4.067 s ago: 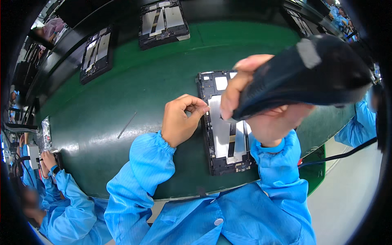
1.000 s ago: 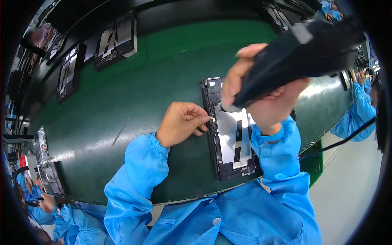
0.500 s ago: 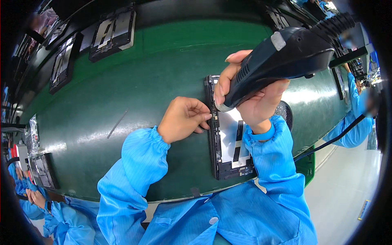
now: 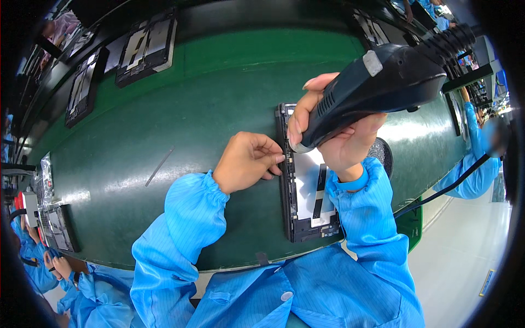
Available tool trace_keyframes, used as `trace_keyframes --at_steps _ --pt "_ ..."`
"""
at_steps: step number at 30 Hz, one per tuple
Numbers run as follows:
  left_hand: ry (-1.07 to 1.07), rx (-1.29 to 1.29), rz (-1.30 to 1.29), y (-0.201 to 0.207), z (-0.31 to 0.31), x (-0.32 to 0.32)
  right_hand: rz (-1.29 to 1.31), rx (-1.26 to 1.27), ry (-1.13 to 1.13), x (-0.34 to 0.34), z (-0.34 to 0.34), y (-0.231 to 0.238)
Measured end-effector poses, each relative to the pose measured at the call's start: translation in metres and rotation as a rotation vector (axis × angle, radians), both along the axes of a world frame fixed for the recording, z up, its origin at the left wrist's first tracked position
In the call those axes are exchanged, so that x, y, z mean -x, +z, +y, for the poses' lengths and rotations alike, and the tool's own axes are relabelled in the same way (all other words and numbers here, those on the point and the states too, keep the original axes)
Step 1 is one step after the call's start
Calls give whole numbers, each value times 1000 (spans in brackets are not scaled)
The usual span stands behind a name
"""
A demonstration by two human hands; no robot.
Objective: The recorder is assembling tablet components on a factory line, using an electric screwdriver to fasten parts.
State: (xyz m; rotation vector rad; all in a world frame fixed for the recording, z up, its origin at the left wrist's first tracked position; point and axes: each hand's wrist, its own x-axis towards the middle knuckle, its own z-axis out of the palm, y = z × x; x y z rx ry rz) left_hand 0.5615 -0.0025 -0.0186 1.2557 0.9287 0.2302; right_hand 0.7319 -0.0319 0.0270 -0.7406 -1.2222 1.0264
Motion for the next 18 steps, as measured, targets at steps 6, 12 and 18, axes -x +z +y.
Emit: trace_keyframes --at_steps 6,12,18 --pt "-23 13 15 2 3 1 22 13 -6 2 1 0" --pt "-28 29 18 -2 5 -3 53 23 0 -2 1 -4" --pt "-34 20 22 -4 4 -9 56 26 14 -8 1 -9"
